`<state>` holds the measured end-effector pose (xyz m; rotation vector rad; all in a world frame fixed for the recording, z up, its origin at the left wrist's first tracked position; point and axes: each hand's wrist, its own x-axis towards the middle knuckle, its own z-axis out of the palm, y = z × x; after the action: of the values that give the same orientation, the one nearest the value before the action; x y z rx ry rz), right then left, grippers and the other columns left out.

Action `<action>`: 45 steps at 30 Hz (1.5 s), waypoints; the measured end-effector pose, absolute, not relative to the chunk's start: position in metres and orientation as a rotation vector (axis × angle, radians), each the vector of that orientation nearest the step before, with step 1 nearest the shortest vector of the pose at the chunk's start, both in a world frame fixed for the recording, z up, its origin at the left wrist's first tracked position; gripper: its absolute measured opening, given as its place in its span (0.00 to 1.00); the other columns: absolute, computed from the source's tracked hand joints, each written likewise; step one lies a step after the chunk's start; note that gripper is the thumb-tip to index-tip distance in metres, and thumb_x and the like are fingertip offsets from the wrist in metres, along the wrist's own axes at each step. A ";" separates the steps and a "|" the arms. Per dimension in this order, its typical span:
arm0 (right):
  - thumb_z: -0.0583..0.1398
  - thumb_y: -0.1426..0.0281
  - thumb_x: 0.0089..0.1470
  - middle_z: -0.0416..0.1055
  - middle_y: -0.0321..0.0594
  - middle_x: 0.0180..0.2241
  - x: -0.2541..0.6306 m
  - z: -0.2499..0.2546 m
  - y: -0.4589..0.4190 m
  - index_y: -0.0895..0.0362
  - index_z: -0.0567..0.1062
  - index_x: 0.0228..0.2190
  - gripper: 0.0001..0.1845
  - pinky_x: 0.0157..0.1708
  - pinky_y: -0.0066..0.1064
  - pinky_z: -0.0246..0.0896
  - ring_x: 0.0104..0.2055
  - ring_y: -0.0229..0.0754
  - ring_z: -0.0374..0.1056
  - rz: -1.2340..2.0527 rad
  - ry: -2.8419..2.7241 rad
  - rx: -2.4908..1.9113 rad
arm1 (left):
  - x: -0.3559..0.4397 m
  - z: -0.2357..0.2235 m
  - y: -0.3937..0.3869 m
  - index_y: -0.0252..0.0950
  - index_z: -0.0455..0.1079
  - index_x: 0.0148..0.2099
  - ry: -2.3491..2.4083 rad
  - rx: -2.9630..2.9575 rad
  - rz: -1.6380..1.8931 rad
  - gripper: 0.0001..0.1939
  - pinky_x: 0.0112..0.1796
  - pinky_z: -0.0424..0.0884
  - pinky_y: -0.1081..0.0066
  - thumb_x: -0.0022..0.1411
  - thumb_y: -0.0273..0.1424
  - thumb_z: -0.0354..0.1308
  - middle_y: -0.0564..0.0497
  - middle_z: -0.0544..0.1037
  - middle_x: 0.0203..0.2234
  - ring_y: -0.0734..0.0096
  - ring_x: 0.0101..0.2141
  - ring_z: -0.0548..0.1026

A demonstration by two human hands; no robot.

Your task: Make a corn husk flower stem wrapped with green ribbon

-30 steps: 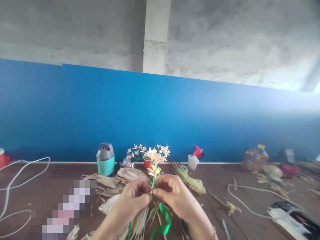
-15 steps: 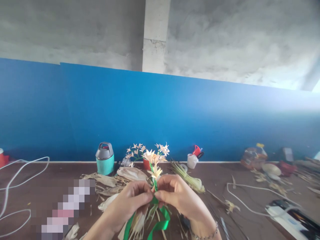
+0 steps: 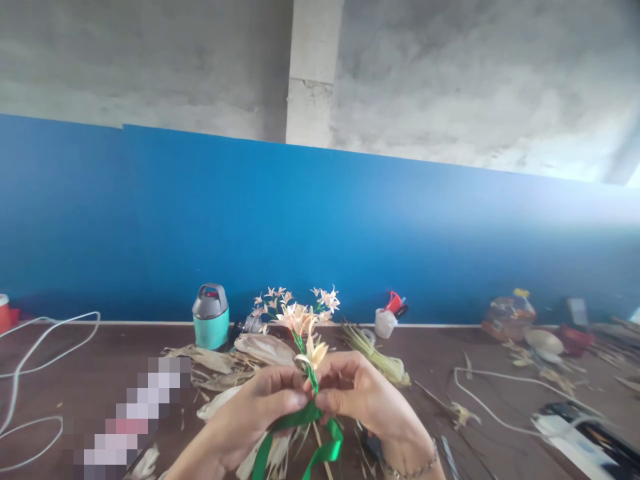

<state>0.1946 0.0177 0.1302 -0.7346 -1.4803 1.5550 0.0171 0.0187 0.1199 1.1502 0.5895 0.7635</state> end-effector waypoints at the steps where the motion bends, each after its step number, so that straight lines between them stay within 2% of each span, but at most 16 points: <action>1: 0.71 0.72 0.34 0.72 0.33 0.23 0.194 0.130 0.018 0.59 0.77 0.24 0.11 0.22 0.20 0.63 0.21 0.30 0.65 1.542 -1.489 -0.767 | 0.017 0.120 0.018 0.32 0.71 0.29 0.622 1.166 0.752 0.10 0.19 0.51 0.78 0.49 0.34 0.62 0.52 0.72 0.21 0.80 0.19 0.59; 6: 0.69 0.74 0.38 0.70 0.32 0.21 0.193 0.127 0.017 0.59 0.77 0.24 0.07 0.21 0.21 0.60 0.20 0.30 0.64 1.408 -1.576 -0.907 | 0.020 0.118 0.018 0.31 0.73 0.29 0.636 1.160 0.750 0.08 0.22 0.55 0.76 0.48 0.32 0.62 0.51 0.73 0.23 0.79 0.21 0.60; 9: 0.67 0.75 0.39 0.69 0.31 0.20 0.193 0.125 0.017 0.59 0.77 0.25 0.06 0.20 0.22 0.58 0.20 0.31 0.65 1.339 -1.591 -0.986 | 0.023 0.115 0.019 0.31 0.72 0.29 0.618 1.141 0.797 0.10 0.21 0.50 0.76 0.47 0.34 0.63 0.50 0.73 0.23 0.79 0.21 0.59; 12: 0.65 0.75 0.40 0.69 0.32 0.19 0.191 0.125 0.019 0.60 0.76 0.25 0.05 0.21 0.23 0.59 0.20 0.33 0.66 1.327 -1.582 -1.023 | 0.025 0.115 0.021 0.32 0.69 0.26 0.679 1.204 0.850 0.11 0.21 0.46 0.75 0.47 0.36 0.63 0.54 0.68 0.18 0.80 0.20 0.56; 17: 0.65 0.71 0.41 0.69 0.32 0.20 0.184 0.121 0.025 0.59 0.72 0.25 0.07 0.24 0.25 0.61 0.22 0.34 0.65 1.331 -1.425 -1.061 | 0.027 0.116 0.022 0.34 0.65 0.21 0.989 1.470 1.111 0.08 0.25 0.56 0.74 0.47 0.32 0.59 0.56 0.65 0.17 0.74 0.22 0.61; 25: 0.64 0.69 0.38 0.66 0.32 0.17 0.183 0.131 0.020 0.61 0.72 0.19 0.08 0.22 0.24 0.58 0.19 0.33 0.63 1.443 -1.441 -1.070 | 0.023 0.103 0.031 0.35 0.65 0.23 0.911 1.399 0.918 0.06 0.25 0.54 0.73 0.41 0.30 0.59 0.57 0.67 0.17 0.75 0.22 0.61; 32: 0.66 0.70 0.39 0.68 0.32 0.15 0.189 0.132 0.019 0.61 0.74 0.18 0.07 0.21 0.23 0.55 0.19 0.31 0.61 1.377 -1.580 -1.141 | 0.019 0.111 0.029 0.34 0.68 0.21 0.873 1.420 0.788 0.04 0.26 0.53 0.72 0.42 0.29 0.58 0.56 0.69 0.16 0.74 0.22 0.62; 37: 0.69 0.67 0.36 0.67 0.31 0.13 0.186 0.133 0.019 0.60 0.72 0.16 0.12 0.19 0.23 0.52 0.17 0.31 0.60 1.384 -1.556 -1.136 | 0.021 0.108 0.031 0.34 0.65 0.20 0.790 1.347 0.792 0.04 0.25 0.51 0.73 0.41 0.27 0.58 0.55 0.71 0.17 0.76 0.21 0.60; 45: 0.68 0.69 0.35 0.65 0.30 0.14 0.182 0.137 0.018 0.60 0.70 0.16 0.12 0.19 0.23 0.54 0.16 0.31 0.60 1.407 -1.452 -1.154 | 0.025 0.102 0.031 0.34 0.65 0.23 0.894 1.342 0.902 0.04 0.25 0.52 0.74 0.40 0.28 0.58 0.57 0.67 0.18 0.76 0.22 0.61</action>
<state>0.1821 0.0184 0.1371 -1.1545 -1.4520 1.4065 0.0248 0.0310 0.1020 1.3419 0.8942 0.9024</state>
